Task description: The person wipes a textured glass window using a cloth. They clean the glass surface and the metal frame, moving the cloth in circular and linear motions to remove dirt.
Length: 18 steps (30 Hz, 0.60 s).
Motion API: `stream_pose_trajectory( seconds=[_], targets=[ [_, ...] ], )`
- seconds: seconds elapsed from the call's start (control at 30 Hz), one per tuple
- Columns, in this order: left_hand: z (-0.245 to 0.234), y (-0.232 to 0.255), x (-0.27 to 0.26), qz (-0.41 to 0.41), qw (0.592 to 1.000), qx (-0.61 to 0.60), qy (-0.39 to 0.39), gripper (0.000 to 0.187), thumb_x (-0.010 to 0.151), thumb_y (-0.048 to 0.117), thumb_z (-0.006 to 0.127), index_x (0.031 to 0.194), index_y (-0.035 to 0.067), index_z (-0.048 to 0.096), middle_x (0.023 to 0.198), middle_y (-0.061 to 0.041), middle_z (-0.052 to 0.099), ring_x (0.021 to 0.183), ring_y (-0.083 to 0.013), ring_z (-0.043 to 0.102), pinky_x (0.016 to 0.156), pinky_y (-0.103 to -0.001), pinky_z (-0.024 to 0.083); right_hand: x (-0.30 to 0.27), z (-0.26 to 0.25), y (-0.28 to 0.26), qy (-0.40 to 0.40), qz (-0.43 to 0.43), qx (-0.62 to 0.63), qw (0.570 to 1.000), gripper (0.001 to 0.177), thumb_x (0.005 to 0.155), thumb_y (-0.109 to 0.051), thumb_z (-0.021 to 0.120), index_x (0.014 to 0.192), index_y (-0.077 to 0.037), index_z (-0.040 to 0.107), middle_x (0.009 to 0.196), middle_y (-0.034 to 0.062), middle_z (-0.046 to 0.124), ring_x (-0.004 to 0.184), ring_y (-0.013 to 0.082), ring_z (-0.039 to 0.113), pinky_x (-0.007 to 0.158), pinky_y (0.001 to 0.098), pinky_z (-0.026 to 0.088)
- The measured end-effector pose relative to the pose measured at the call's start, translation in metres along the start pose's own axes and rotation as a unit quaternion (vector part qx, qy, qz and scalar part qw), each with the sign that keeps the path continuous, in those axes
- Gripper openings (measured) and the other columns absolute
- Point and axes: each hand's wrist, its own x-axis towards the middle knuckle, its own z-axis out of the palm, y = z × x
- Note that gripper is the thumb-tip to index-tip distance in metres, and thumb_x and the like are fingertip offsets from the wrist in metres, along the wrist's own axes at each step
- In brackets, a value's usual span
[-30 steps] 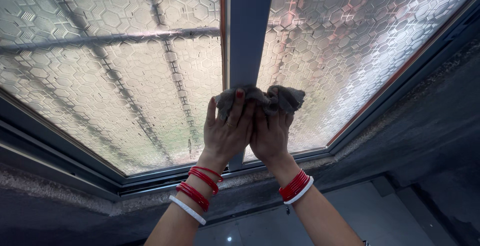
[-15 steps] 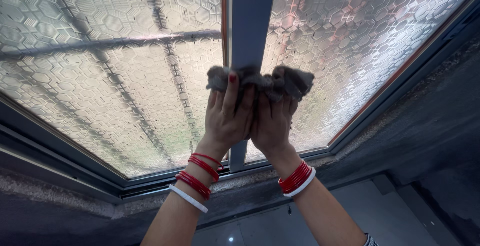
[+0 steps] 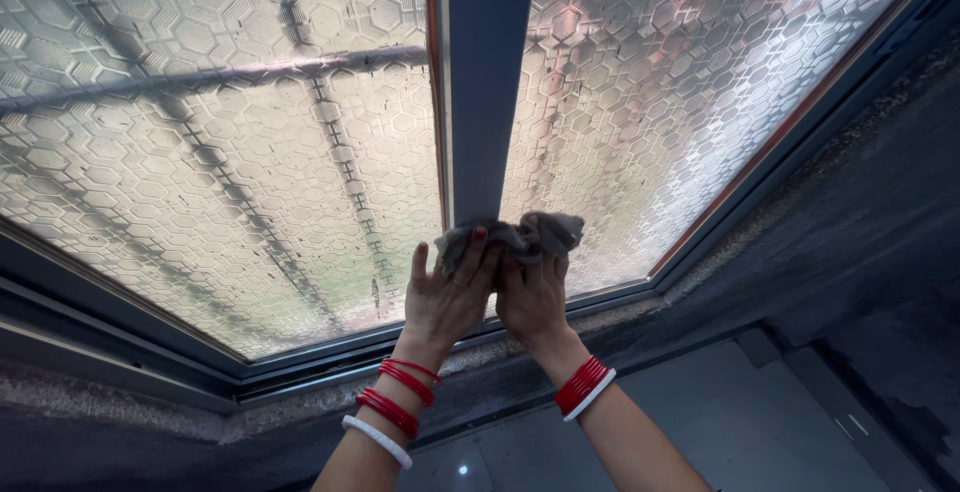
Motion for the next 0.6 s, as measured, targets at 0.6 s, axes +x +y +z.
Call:
stream_pose_trajectory(
  seconds=[0.6],
  targets=[
    [-0.008,0.005,0.005,-0.019,1.0,0.015,-0.006,0.059,0.112,0.047,0.047,0.166,0.025,0.038,0.177,-0.003,0.006,0.163,-0.0236,0.007,0.13,-0.057,-0.003,0.008,-0.012,0.004,-0.019,-0.008,-0.001,1.0,0.051,0.104,-0.022,0.056,0.152,-0.005,0.047,0.158,0.0275,0.038,0.151,0.0478,0.031,0.123,0.0613,0.024]
  ],
)
